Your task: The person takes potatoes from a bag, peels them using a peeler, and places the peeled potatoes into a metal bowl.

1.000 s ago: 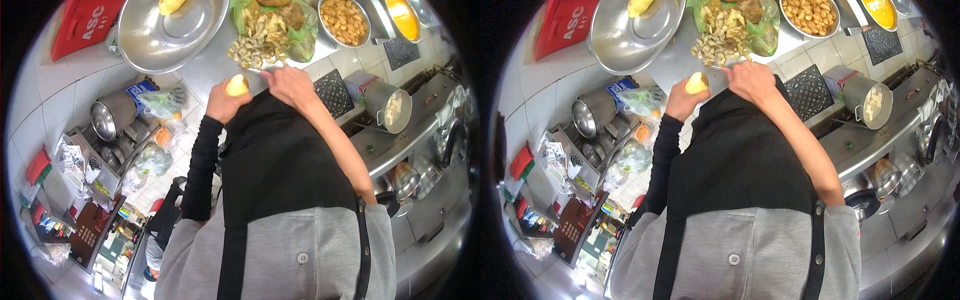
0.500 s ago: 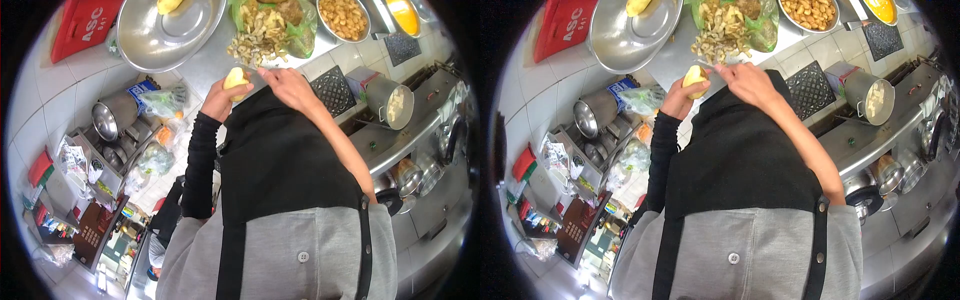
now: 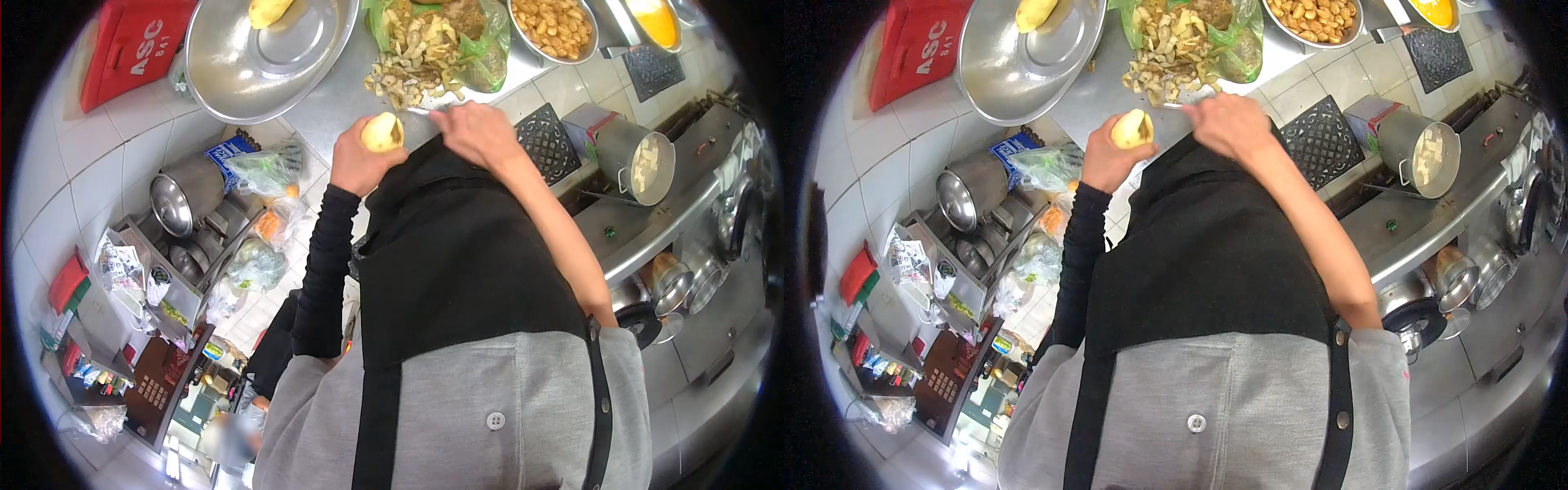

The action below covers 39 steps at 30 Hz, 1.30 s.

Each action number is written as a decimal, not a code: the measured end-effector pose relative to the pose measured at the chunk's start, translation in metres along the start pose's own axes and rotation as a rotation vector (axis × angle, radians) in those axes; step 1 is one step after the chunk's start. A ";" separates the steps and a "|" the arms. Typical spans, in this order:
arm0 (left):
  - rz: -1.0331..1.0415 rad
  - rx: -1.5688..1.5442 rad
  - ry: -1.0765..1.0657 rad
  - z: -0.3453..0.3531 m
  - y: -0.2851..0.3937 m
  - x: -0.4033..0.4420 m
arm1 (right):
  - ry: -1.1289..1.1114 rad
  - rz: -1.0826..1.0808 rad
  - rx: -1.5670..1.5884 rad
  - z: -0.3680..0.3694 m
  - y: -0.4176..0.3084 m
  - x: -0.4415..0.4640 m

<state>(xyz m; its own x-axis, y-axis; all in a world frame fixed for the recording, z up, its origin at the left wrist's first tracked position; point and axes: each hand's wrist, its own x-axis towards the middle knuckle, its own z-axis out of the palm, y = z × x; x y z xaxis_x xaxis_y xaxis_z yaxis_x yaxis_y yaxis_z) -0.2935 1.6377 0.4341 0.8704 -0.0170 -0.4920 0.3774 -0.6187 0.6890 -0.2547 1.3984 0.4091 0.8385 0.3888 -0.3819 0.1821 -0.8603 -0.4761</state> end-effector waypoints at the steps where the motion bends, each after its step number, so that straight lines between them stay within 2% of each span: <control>1: 0.009 -0.047 0.003 -0.002 0.003 0.002 | 0.028 0.031 0.008 0.000 0.012 0.001; 3: -0.001 -0.143 0.009 -0.003 0.004 -0.007 | 0.180 0.060 0.106 0.008 0.013 -0.006; 5: -0.094 -0.141 -0.055 -0.005 0.001 -0.004 | 0.061 0.038 0.257 -0.011 -0.016 -0.021; 6: -0.145 -0.316 -0.119 -0.005 0.001 -0.002 | 0.034 0.018 0.314 -0.025 -0.026 -0.016; 7: -0.198 -0.491 -0.188 -0.005 0.002 -0.002 | 0.042 -0.041 0.319 -0.025 -0.033 -0.020; 9: -0.263 -0.509 -0.246 -0.008 0.008 -0.002 | 0.026 -0.138 0.251 -0.018 -0.032 -0.020; 11: -0.290 -0.577 -0.274 -0.008 0.010 -0.007 | 0.012 0.016 0.004 0.010 -0.004 -0.001; 12: -0.278 -0.630 -0.273 -0.008 0.008 -0.010 | 0.002 0.014 -0.002 0.000 0.003 0.003; 15: -0.249 -0.693 -0.216 -0.007 0.003 -0.013 | -0.001 0.116 0.220 -0.009 -0.008 -0.005; 17: -0.234 -0.697 -0.202 -0.004 0.001 -0.003 | -0.022 0.052 0.319 -0.028 -0.028 -0.014; 20: -0.323 -0.866 -0.328 -0.010 0.005 0.000 | -0.040 -0.123 0.372 -0.029 -0.034 -0.022; 23: -0.374 -0.997 -0.349 -0.010 0.005 -0.007 | -0.024 0.083 0.090 -0.002 -0.009 0.000; 24: -0.357 -1.025 -0.344 -0.011 0.009 -0.010 | 0.019 0.078 0.021 -0.008 -0.002 0.003; 25: -0.340 -1.052 -0.341 -0.013 0.011 -0.008 | 0.059 0.115 0.108 -0.011 0.000 0.004; 29: -0.088 -0.605 -0.217 -0.007 0.001 0.001 | 0.056 0.203 0.377 -0.032 -0.017 -0.008; 31: -0.045 -0.603 -0.174 -0.008 0.011 0.003 | 0.057 0.207 0.420 -0.034 -0.019 -0.010; 33: -0.011 -0.659 -0.130 -0.004 -0.001 0.005 | 0.028 0.180 0.410 -0.033 -0.017 -0.010; 36: 0.030 -0.361 -0.057 0.001 0.004 0.007 | 0.043 0.108 0.420 -0.037 -0.020 -0.015; 39: -0.063 -0.135 -0.017 0.003 0.024 0.010 | 0.093 -0.032 0.360 -0.042 -0.027 -0.020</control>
<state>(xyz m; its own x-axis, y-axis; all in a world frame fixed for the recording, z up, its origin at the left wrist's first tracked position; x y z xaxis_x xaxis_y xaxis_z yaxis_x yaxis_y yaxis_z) -0.2767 1.6209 0.4439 0.8384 0.0048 -0.5450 0.4714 -0.5081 0.7208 -0.2551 1.4003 0.4631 0.8812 0.3680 -0.2966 0.0305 -0.6705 -0.7413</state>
